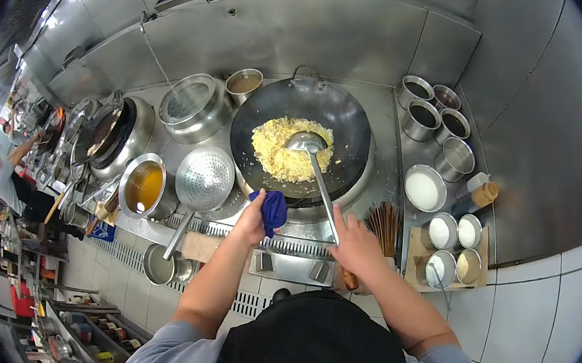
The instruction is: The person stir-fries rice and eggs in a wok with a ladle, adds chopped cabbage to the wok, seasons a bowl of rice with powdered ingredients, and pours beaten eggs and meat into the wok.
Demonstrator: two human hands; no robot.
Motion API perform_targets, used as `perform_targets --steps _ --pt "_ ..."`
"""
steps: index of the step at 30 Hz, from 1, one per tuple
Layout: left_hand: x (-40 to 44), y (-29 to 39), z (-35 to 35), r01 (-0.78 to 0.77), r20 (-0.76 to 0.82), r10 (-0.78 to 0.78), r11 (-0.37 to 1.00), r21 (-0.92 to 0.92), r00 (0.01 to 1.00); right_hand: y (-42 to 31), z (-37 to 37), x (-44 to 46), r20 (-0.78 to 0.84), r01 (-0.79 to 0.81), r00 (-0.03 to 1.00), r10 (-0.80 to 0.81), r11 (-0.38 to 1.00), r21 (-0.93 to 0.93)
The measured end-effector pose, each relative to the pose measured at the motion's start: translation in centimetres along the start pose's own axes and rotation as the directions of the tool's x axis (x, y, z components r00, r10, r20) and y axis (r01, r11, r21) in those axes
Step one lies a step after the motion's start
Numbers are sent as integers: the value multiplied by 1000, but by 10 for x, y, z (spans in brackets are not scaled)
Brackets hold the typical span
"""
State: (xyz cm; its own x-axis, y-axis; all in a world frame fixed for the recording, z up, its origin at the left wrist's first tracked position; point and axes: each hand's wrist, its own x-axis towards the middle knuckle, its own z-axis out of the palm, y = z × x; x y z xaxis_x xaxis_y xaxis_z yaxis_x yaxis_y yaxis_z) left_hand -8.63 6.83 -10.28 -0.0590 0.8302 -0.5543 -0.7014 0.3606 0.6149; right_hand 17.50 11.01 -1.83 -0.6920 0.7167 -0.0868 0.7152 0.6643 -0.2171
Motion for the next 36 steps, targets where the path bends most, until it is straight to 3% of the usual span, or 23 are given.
perform_targets --steps 1,3,4,6,9,11,12,15,16,18,19,21,22,24,25,27,28,29,31,33,35,36 --pt "10 -2 -3 20 5 -20 1000 21 1000 5 12 9 -8 -5 1000 5 1000 -11" --pt "3 0 7 36 -1 -36 999 11 999 28 17 18 103 -327 937 334 942 -74" --pt "0 -2 8 60 -21 -60 998 4 998 37 10 13 7 -300 953 302 951 -70" --pt "-6 1 13 88 -65 -92 994 -72 994 33 -6 -5 -18 -326 945 326 944 -45" --pt "7 7 15 123 6 -123 983 -137 992 51 7 -42 -98 -387 917 388 922 22" --pt "52 3 7 92 -53 -96 993 -75 994 61 14 -62 -78 -445 889 452 891 91" --pt "61 3 10 100 -177 -115 991 -89 977 46 -4 -62 -59 -485 871 487 873 45" --pt "14 -26 27 -117 -193 83 978 -172 978 24 -64 -86 -15 -367 928 372 921 132" --pt "-23 -26 38 -76 -201 35 977 -200 979 34 -81 -89 -38 -366 926 375 919 144" --pt "-73 -14 57 -65 -177 30 979 -194 984 61 -101 -114 197 -17 980 -41 959 283" --pt "-81 -12 55 -26 -160 -4 983 -183 987 48 -110 -103 371 -272 906 202 951 147" --pt "-53 9 52 -5 -160 -28 980 -200 987 16 -100 -63 243 -330 928 282 926 185" --pt "-39 4 39 -12 -134 -8 989 -147 991 29 -66 -47 28 -167 986 165 974 150" --pt "-26 -19 14 13 -160 -15 1000 -12 987 -7 -56 -21 29 -357 932 360 930 -91" --pt "-30 -64 -15 -29 -210 46 996 83 977 -14 -47 -27 15 -372 928 373 927 -45" --pt "-63 -80 -30 124 -248 -83 980 158 965 -21 -45 -41 16 -389 921 390 920 -38" --pt "-74 -73 -21 71 -213 -47 992 106 976 -19 -60 -49 128 -396 910 394 918 -9" --pt "-91 -67 -9 31 -185 -22 998 46 982 -8 -75 -54 125 -394 912 391 919 -4" --pt "-108 -13 32 93 -233 -97 995 -28 968 22 -93 -63 287 -255 937 199 951 177" --pt "-72 21 37 29 -144 -41 996 -85 989 45 -87 -47 224 -165 969 100 942 292" --pt "-57 3 20 8 -164 -12 1000 -22 986 11 -78 -26 200 -228 963 181 941 248" --pt "-45 -7 11 -21 -178 28 999 41 984 -8 -68 -16 141 -341 936 324 932 123"
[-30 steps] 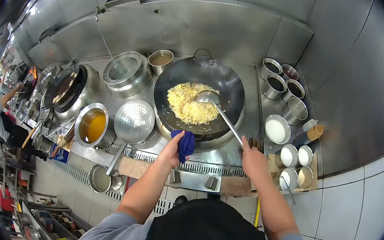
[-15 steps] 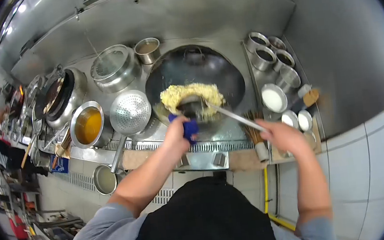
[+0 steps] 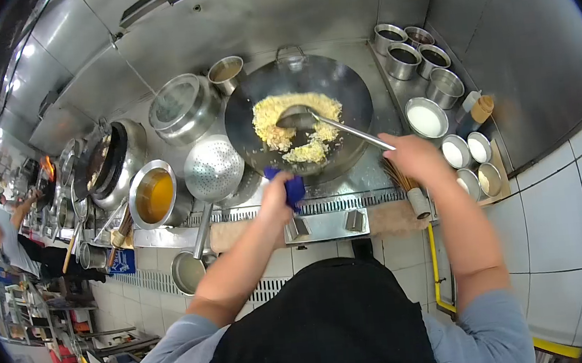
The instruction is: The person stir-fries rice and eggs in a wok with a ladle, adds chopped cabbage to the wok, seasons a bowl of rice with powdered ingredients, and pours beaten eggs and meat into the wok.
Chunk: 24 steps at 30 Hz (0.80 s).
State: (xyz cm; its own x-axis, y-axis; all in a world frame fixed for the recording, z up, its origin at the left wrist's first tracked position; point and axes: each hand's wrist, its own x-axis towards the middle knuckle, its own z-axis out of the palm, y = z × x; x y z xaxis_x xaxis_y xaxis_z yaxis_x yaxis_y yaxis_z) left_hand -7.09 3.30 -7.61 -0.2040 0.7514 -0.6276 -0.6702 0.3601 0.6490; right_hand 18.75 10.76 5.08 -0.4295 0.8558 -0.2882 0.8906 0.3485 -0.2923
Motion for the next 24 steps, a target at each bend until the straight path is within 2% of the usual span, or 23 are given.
perform_targets --steps 1,2,4,5,7,9,10,11,12,13,15,16,17,18,19,20,21,23,24 --pt "12 -28 -13 -58 -59 58 998 -10 997 -9 5 2 -102 -138 987 128 986 -95" --pt "14 -48 -25 -39 -67 39 999 11 997 -8 8 -3 -117 -144 984 134 986 -84" --pt "-11 -58 -38 212 -125 -192 963 167 973 -8 14 -12 -73 -93 994 82 985 -148" --pt "-28 -51 -41 272 -4 -280 927 257 960 -4 0 -14 -81 -84 994 73 985 -151" --pt "-49 -23 -4 154 -54 -156 988 -26 986 17 -30 -31 122 31 992 -13 989 -142" --pt "-49 19 19 88 -7 -88 996 -30 996 47 -35 -16 106 133 986 -131 991 -12" --pt "-29 32 21 60 13 -60 997 -51 998 47 -32 -4 30 194 981 -193 980 -40" --pt "-8 33 18 32 35 -29 997 -75 999 37 -22 4 33 192 981 -190 981 -41" --pt "0 22 12 -5 31 6 999 -40 1000 18 -8 13 -52 87 994 -92 991 -106" --pt "17 1 -1 23 -33 -22 1000 11 999 6 5 22 -144 -25 990 1 987 -161" --pt "8 -30 -12 36 -50 -32 996 77 998 8 41 34 -246 -43 969 -15 973 -227" --pt "-4 -37 -16 117 -95 -102 980 160 990 -6 24 11 -277 -58 961 -1 977 -206" --pt "-17 -38 -18 195 -147 -163 952 236 976 3 9 -5 -236 4 970 -51 980 -197" --pt "-25 -38 -21 183 -79 -170 960 211 982 16 -7 -19 -191 66 976 -101 980 -186" --pt "-34 -38 -22 183 -16 -184 966 183 983 21 -28 -36 -112 27 993 -48 984 -179" --pt "-45 -25 -3 149 -70 -144 986 71 987 18 -50 -51 39 -31 999 34 997 -73" --pt "-54 -3 10 132 -12 -132 991 -1 991 28 -45 -48 69 -26 997 31 997 -79" --pt "-40 15 29 46 -58 -51 995 -92 997 51 -28 -33 67 135 988 -138 989 52" --pt "-23 19 32 34 -67 -43 991 -130 997 58 1 -8 -39 179 984 -176 978 108"
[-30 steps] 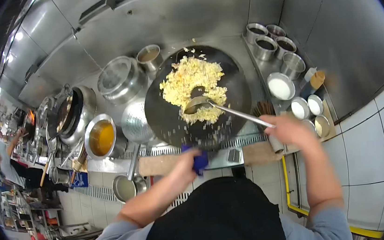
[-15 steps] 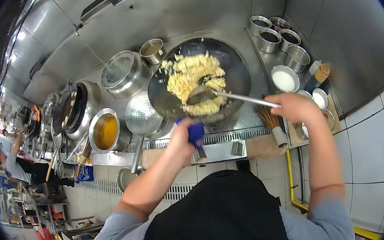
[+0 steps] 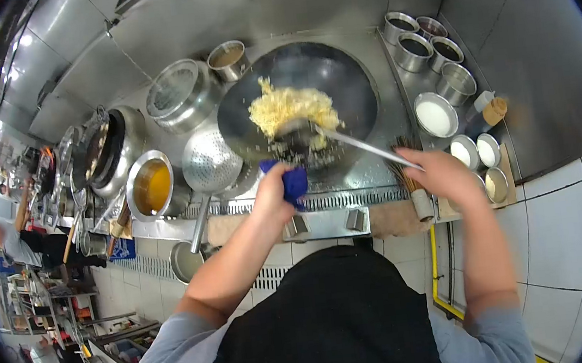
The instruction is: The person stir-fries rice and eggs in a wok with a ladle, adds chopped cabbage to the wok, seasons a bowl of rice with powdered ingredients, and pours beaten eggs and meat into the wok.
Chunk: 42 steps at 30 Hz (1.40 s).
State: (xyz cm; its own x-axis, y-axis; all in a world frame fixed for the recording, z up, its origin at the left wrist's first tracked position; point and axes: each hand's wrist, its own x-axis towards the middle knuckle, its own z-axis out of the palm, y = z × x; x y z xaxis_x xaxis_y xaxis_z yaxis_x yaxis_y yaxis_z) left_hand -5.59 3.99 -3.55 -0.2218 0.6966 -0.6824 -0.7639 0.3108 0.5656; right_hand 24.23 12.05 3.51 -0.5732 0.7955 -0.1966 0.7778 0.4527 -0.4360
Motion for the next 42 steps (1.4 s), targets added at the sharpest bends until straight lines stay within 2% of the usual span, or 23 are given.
perform_targets --steps 1,3,5,7,11,13,15,17,19,20,21,22,25,27,28,29,30,31,33,34,37,41,42 --pt "21 -7 -10 -27 32 27 1000 -13 999 -22 11 16 -43 -149 988 145 983 -108" --pt "44 -41 -28 -142 -8 142 990 -16 990 -40 43 39 -138 -204 973 182 965 -164" --pt "30 -61 -41 -22 -84 32 993 117 996 -48 53 51 -266 -258 945 189 931 -258" --pt "19 -72 -56 57 -115 -30 968 245 993 -42 32 24 -255 -212 953 166 963 -168" --pt "-4 -37 -14 -23 24 25 996 -90 999 21 -15 -45 -37 -158 986 165 976 148" --pt "21 -19 2 -41 -42 34 985 -166 999 45 -23 -47 57 -170 985 163 970 172" --pt "47 -13 6 -121 -9 121 986 -111 993 61 -14 -25 -100 -175 977 189 975 138" --pt "66 -15 8 -118 -47 116 991 -64 992 10 15 24 -88 -507 850 520 852 133" --pt "93 -25 4 -163 -17 163 986 -38 987 3 98 67 -401 -267 872 281 959 91" --pt "104 -31 4 -203 -30 202 978 -44 979 14 136 87 -356 -153 925 130 987 -37" --pt "112 -34 4 -240 -43 238 970 -41 970 -71 96 79 62 -305 945 322 796 522" --pt "118 -36 4 -181 -77 179 983 -24 981 -83 84 86 104 -254 965 241 756 604" --pt "95 -24 7 -145 -1 145 989 1 989 -82 36 81 69 -208 978 198 869 449" --pt "96 -23 -5 -112 88 120 990 -85 989 -65 22 58 -106 -23 993 60 947 320" --pt "88 -17 -10 -13 183 39 990 -144 982 -84 6 44 -4 -168 981 195 854 493" --pt "81 -15 -15 94 281 -38 978 -188 959 -76 5 46 -3 -146 986 168 864 482" --pt "76 -15 -17 65 291 -23 989 -135 956 -59 10 51 269 -301 953 140 549 780" --pt "74 -16 -18 57 290 -14 989 -139 957 -42 20 58 490 -486 872 -1 131 864" --pt "74 -18 -17 72 322 -27 989 -129 946 -10 63 103 598 -599 801 23 46 800" --pt "72 -17 -14 79 319 -34 989 -129 947 -14 61 121 555 -556 831 22 51 830" --pt "74 -20 -12 77 314 -25 985 -152 949 -67 44 147 242 -367 930 276 687 627" --pt "76 -21 -8 49 300 -7 990 -134 954 -72 24 130 218 -262 965 146 601 755" --pt "74 -21 -8 58 314 -7 986 -154 949 -59 32 135 357 -367 928 105 427 826"
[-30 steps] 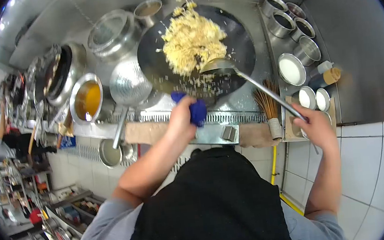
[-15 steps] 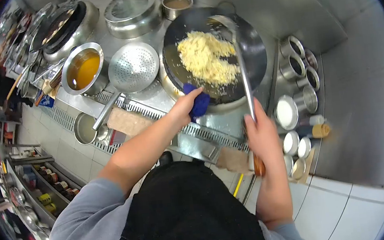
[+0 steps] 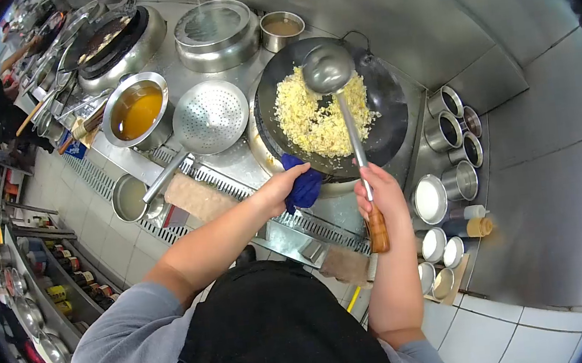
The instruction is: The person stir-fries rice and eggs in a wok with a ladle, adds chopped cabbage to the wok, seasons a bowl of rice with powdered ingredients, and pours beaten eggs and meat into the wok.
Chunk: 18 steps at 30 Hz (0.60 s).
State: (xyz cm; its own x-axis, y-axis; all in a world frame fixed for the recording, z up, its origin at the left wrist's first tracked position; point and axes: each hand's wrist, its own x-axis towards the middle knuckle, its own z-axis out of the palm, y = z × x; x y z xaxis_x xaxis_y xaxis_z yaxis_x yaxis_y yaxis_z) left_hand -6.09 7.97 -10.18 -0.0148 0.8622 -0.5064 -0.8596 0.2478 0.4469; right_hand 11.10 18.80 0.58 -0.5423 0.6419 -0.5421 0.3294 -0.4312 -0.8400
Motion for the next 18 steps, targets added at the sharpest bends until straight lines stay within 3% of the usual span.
perform_targets --steps 1,3,4,5,9,11,12,13,15,18 --pt "0 -1 -2 6 1 -6 1000 2 1000 13 -11 10 113 -109 990 89 977 183" --pt "3 -1 -1 3 -16 -2 997 81 1000 14 -19 28 127 -159 983 133 962 224" --pt "-1 2 5 -28 -71 37 992 119 997 3 -14 30 -80 -27 997 15 989 -148" --pt "0 4 3 -35 -71 44 992 125 996 -5 -8 28 -232 24 959 -162 862 -506" --pt "2 0 1 -27 -68 31 998 51 997 -6 -22 32 -315 198 858 -404 828 -524" --pt "1 0 0 28 -76 -26 999 38 997 10 -14 54 -381 66 784 -490 677 -733" --pt "7 -3 -3 26 -59 -25 1000 8 998 11 -7 54 -343 20 870 -354 721 -693" --pt "8 -2 -3 24 -53 -23 1000 13 998 17 -7 47 -225 85 941 -254 819 -568" --pt "12 -3 -5 27 -83 -25 999 19 996 22 -16 15 -54 65 993 -109 851 -521" --pt "15 -5 -11 22 -66 -21 1000 16 998 17 -19 -32 -192 -29 975 -116 784 -620"
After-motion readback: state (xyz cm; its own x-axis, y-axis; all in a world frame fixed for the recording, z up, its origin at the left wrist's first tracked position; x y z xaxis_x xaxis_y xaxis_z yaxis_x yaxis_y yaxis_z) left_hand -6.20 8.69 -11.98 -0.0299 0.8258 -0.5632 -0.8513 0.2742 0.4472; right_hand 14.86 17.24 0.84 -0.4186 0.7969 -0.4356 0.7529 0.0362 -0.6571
